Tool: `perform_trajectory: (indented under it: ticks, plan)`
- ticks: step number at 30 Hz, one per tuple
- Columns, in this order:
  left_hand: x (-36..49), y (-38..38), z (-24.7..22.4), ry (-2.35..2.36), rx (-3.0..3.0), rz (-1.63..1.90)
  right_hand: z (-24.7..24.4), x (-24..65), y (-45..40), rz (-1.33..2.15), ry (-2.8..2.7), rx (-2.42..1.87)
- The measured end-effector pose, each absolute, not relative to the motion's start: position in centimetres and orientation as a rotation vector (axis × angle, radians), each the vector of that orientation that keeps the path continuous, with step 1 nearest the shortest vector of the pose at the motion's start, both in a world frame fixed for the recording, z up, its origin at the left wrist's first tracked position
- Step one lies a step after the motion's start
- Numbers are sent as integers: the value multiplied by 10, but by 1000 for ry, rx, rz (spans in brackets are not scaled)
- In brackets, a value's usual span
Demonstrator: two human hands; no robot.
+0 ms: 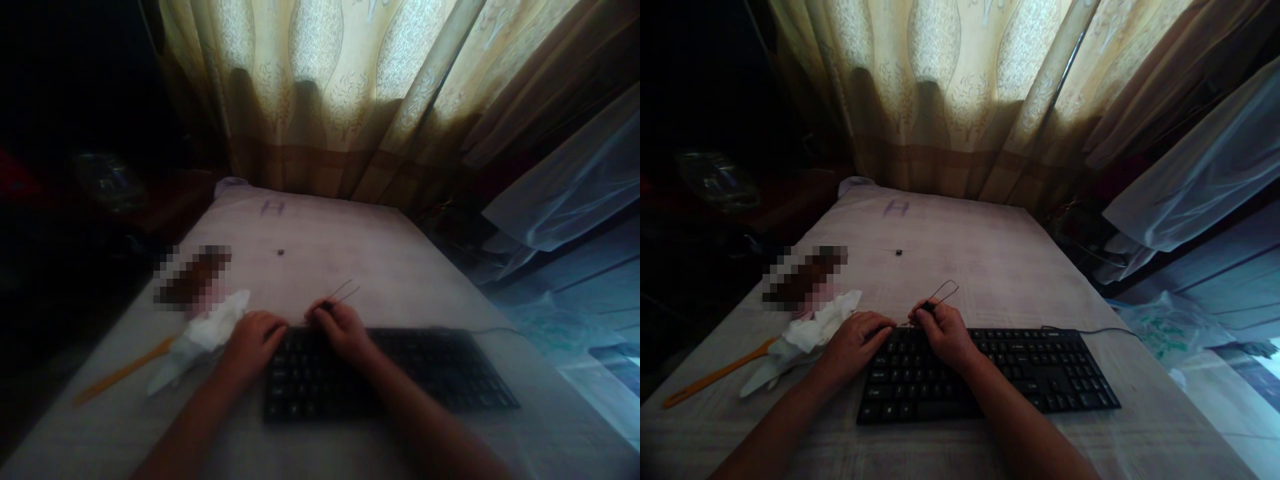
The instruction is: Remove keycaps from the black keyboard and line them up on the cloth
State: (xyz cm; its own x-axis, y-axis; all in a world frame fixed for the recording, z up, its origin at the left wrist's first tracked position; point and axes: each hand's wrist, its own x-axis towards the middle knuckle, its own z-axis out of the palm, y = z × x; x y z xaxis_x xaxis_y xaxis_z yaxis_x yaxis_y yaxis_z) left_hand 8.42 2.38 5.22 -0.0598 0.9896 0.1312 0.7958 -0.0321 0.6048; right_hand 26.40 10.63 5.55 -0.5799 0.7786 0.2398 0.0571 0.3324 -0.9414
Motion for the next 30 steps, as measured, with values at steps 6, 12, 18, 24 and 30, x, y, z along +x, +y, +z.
perform_trajectory:
  ticks: [6,12,18,24,30]
  plan:
    - [94,20,53,1902,1864,887,54,263,111,1384,-1525,-809]
    - [103,21,53,1900,1872,873,50,263,114,1422,-1463,-834]
    - [104,24,51,1908,1818,924,48,264,114,1245,-1574,-859]
    - [98,27,45,1884,1586,1111,61,275,119,697,-1947,-798]
    - [86,29,44,1813,1051,1370,70,282,115,523,-2236,-666]
